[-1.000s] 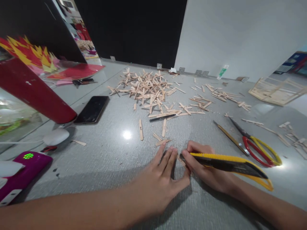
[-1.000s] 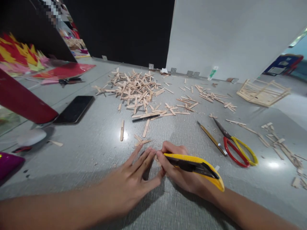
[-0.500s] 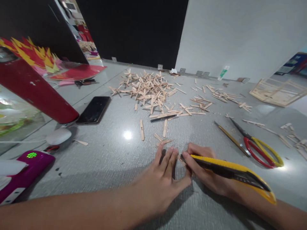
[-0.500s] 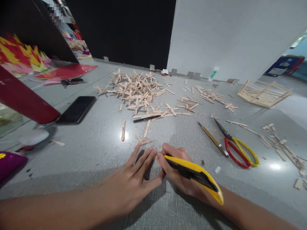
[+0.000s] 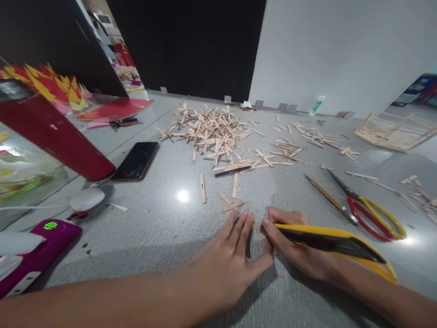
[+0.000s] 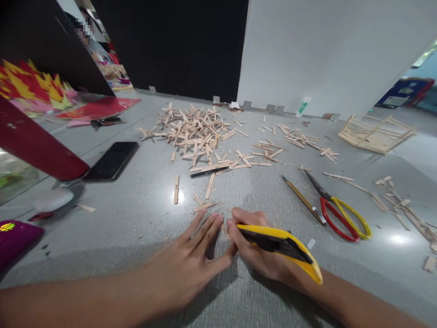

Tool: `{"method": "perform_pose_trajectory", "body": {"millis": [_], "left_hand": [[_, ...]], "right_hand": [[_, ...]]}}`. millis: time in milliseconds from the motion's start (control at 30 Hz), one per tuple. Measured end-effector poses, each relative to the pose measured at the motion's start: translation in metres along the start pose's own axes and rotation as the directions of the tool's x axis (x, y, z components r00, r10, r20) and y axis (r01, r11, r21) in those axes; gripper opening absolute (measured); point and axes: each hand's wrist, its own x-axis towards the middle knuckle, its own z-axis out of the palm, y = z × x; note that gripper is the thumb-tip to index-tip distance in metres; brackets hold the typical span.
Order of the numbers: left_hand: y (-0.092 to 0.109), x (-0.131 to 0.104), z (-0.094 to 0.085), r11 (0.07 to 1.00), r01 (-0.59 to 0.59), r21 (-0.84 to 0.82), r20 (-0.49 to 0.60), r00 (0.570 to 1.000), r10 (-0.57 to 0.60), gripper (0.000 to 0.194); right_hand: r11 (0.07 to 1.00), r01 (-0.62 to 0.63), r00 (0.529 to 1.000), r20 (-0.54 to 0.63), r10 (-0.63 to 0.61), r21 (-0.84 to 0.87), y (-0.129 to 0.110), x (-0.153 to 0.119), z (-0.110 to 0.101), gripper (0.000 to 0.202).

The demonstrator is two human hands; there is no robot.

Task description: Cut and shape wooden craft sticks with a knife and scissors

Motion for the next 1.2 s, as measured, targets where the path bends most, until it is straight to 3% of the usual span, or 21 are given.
{"method": "perform_pose_trajectory", "body": {"millis": [300, 533, 667, 1200], "left_hand": [[0.003, -0.002, 0.008, 1.000, -0.010, 0.009, -0.030, 0.999, 0.010, 0.073], [0.004, -0.003, 0.003, 1.000, 0.000, 0.006, 0.015, 1.000, 0.000, 0.076], [0.005, -0.003, 0.004, 1.000, 0.004, 0.004, -0.014, 1.000, -0.004, 0.079], [0.004, 0.000, 0.002, 0.998, 0.016, -0.055, 0.054, 0.998, -0.013, 0.075]], "right_hand": [[0.983, -0.086, 0.994, 0.088, 0.072, 0.164, 0.000, -0.002, -0.004, 0.044], [0.972, -0.139, 0.987, 0.110, 0.119, 0.192, 0.003, 0.001, -0.003, 0.046], [0.971, -0.147, 0.986, 0.109, 0.128, 0.191, 0.003, 0.001, -0.005, 0.047], [0.994, -0.049, 0.998, 0.049, 0.044, 0.102, -0.002, 0.001, -0.003, 0.043]]}}
